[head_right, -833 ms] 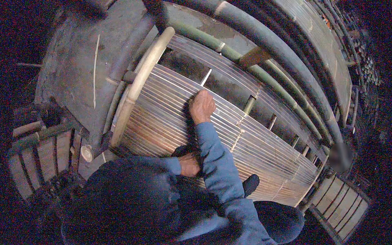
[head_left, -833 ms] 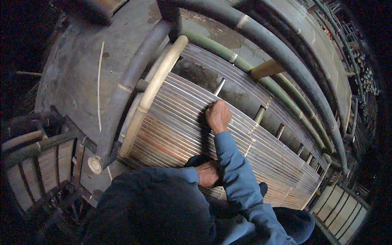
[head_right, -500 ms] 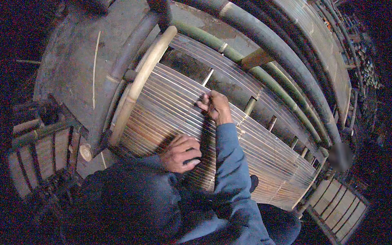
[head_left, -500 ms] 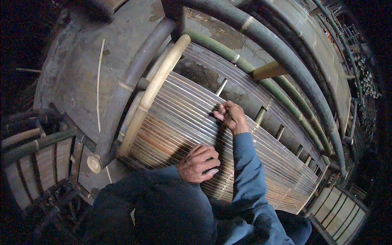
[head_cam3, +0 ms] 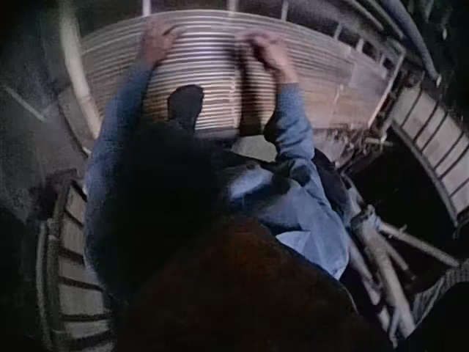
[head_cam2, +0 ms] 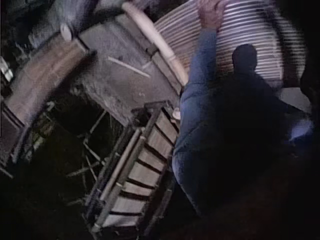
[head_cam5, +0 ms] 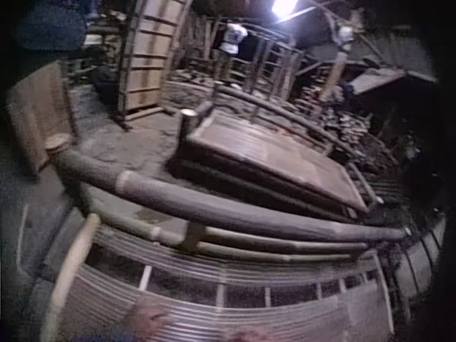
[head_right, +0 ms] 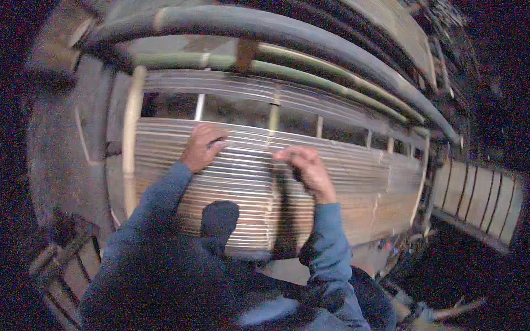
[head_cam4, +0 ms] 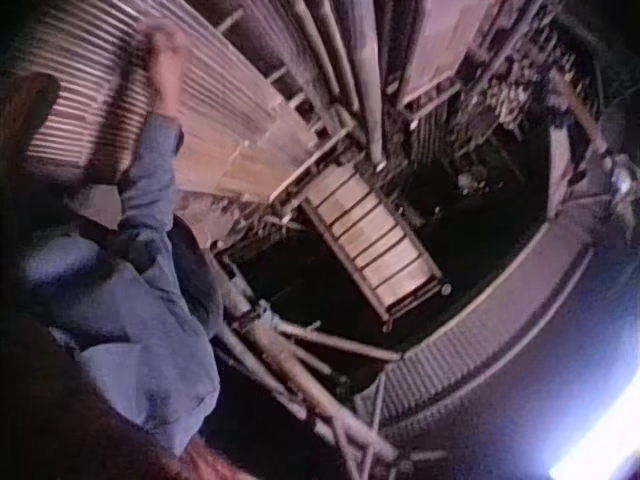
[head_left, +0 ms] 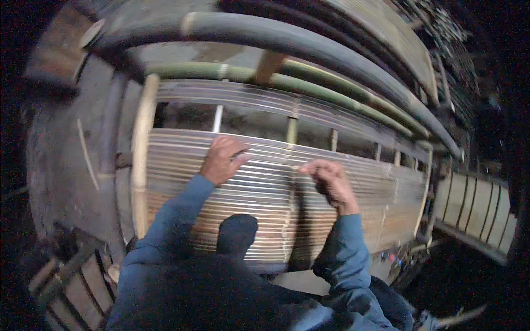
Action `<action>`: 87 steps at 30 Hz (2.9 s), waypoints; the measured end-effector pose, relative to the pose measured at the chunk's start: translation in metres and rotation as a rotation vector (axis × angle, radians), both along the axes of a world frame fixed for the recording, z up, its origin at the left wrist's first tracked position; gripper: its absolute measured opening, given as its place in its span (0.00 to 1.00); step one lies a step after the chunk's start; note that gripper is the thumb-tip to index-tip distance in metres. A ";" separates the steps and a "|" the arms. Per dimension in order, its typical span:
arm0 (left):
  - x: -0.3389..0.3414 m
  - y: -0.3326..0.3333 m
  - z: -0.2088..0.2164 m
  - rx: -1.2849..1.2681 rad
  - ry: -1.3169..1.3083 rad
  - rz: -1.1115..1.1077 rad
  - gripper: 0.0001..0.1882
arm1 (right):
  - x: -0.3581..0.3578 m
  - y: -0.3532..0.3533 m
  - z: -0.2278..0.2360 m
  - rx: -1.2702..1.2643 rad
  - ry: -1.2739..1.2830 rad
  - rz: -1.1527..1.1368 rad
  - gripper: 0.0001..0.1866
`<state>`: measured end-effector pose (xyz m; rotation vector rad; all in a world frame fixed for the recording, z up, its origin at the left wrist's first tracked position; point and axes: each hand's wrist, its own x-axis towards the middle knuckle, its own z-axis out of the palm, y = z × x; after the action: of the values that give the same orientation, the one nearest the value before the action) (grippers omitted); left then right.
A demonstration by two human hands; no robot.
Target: The person weaves thin bamboo strips into a mat by hand, threading a long cord through pre-arranged vertical bamboo slats.
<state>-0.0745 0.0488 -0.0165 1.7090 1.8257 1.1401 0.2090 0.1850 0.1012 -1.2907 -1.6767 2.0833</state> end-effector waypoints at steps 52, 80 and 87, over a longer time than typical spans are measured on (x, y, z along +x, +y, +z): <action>-0.111 0.033 -0.013 -0.417 -0.172 0.381 0.09 | -0.190 0.047 -0.109 -0.415 0.240 -0.096 0.09; 0.039 -0.015 0.028 0.085 -0.086 0.263 0.23 | -0.107 -0.033 -0.075 0.453 -0.106 0.160 0.09; -0.045 -0.004 0.009 -0.082 0.180 0.259 0.17 | -0.121 -0.024 -0.066 -0.236 0.133 -0.089 0.06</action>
<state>-0.1198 0.0451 -0.0072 1.6086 2.2249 1.0162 0.0882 0.1614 0.0352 -1.2319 -1.3273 2.3106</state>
